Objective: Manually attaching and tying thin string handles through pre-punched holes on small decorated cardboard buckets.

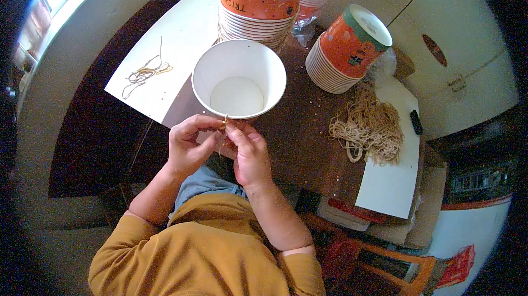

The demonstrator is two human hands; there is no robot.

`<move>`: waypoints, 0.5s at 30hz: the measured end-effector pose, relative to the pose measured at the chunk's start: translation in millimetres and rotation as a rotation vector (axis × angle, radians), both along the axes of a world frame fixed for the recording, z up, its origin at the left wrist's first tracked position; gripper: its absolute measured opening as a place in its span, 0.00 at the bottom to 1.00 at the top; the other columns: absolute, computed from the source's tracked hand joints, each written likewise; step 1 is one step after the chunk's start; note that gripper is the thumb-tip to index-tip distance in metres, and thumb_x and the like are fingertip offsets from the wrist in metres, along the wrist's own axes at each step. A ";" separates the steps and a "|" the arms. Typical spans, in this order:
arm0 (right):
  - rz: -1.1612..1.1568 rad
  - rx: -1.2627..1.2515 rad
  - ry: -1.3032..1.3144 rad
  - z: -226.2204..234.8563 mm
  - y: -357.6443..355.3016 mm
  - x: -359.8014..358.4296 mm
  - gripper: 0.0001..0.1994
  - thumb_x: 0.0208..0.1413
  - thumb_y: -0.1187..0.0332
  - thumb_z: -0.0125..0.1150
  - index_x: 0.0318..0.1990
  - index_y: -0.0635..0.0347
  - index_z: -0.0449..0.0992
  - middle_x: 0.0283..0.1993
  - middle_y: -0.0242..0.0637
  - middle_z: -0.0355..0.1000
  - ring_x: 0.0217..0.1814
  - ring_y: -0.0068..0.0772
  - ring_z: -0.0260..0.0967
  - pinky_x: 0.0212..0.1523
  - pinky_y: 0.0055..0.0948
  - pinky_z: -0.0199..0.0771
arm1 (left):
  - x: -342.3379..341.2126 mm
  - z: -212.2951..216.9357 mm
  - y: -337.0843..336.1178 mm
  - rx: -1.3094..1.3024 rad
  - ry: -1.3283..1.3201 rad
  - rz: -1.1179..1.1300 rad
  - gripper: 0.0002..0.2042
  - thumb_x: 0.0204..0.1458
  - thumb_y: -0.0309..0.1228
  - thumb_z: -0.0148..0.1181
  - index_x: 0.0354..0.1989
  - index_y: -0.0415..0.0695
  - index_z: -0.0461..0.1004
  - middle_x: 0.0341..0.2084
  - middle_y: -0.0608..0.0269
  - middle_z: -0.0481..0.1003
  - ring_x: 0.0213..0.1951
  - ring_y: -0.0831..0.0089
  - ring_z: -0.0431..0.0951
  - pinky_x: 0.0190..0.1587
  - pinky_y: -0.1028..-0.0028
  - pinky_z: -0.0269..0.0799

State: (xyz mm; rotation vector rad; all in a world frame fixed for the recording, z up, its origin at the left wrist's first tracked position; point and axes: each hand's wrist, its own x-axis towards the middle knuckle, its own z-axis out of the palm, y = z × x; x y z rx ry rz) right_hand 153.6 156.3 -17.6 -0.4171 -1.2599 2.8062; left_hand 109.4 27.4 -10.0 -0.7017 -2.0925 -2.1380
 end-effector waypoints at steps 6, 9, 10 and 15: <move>-0.033 0.071 0.016 -3.6 -1.7 1.5 0.09 0.58 0.66 0.56 0.43 0.58 0.76 0.36 0.28 0.74 0.33 0.17 0.69 0.33 0.19 0.71 | 0.1 3.9 -0.9 -0.143 0.236 0.067 0.07 0.45 0.18 0.62 0.34 0.37 0.78 0.30 0.56 0.79 0.33 0.70 0.80 0.36 0.76 0.75; 0.002 -0.138 -0.028 -11.2 7.1 0.5 0.09 0.58 0.66 0.56 0.42 0.58 0.77 0.39 0.29 0.76 0.35 0.18 0.70 0.35 0.20 0.70 | 1.2 2.9 -1.8 -0.153 0.222 0.065 0.08 0.46 0.17 0.63 0.35 0.37 0.77 0.29 0.60 0.79 0.34 0.77 0.79 0.37 0.78 0.74; -0.001 -0.138 -0.028 -9.6 8.4 0.0 0.09 0.58 0.66 0.56 0.42 0.58 0.77 0.39 0.29 0.76 0.35 0.18 0.70 0.35 0.20 0.70 | 1.7 2.4 -2.8 -0.158 0.145 0.046 0.07 0.47 0.18 0.62 0.35 0.37 0.78 0.29 0.59 0.79 0.33 0.75 0.79 0.36 0.78 0.74; 0.070 -0.136 -0.132 18.5 -6.2 -8.1 0.10 0.58 0.65 0.55 0.42 0.58 0.78 0.40 0.31 0.76 0.38 0.22 0.71 0.38 0.25 0.73 | 1.5 -2.6 -6.0 -0.085 -0.053 -0.012 0.05 0.49 0.20 0.62 0.35 0.37 0.78 0.28 0.60 0.80 0.31 0.78 0.80 0.34 0.80 0.74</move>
